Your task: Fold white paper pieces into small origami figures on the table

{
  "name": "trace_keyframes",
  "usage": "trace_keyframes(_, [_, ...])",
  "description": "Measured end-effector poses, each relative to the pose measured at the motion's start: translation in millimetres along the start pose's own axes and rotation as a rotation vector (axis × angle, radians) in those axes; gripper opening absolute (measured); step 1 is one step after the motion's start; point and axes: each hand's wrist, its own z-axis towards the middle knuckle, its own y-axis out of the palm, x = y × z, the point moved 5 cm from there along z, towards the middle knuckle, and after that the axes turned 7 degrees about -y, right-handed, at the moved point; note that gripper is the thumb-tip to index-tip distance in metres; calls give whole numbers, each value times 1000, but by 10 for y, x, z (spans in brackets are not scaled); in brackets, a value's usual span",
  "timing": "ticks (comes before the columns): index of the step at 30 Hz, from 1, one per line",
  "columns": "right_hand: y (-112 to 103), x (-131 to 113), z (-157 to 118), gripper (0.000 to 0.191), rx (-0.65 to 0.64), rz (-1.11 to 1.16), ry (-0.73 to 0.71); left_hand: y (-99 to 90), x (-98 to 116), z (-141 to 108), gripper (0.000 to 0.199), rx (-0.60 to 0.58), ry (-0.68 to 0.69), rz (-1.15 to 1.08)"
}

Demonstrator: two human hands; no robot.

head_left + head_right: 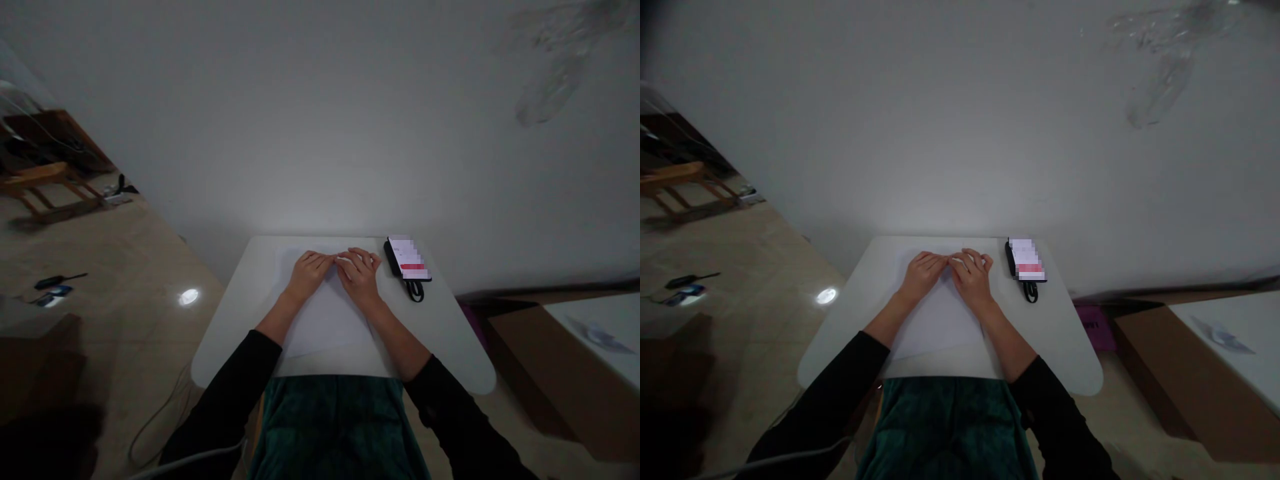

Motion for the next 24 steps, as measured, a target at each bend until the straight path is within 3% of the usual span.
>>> trace_keyframes(9, [-41,-45,50,4,124,-30,37,-4,108,14,20,12,52,43])
trace_keyframes(16, [-157,137,46,7,168,-62,112,-108,-84,-8,22,54,0,14])
trace_keyframes(20, [-300,433,-4,6,266,-64,305,-247,-305,-45,19,182,-168,-84])
trace_keyframes(24, [-341,595,-40,8,328,123,506,-350,-473,-79,20,421,-521,-347])
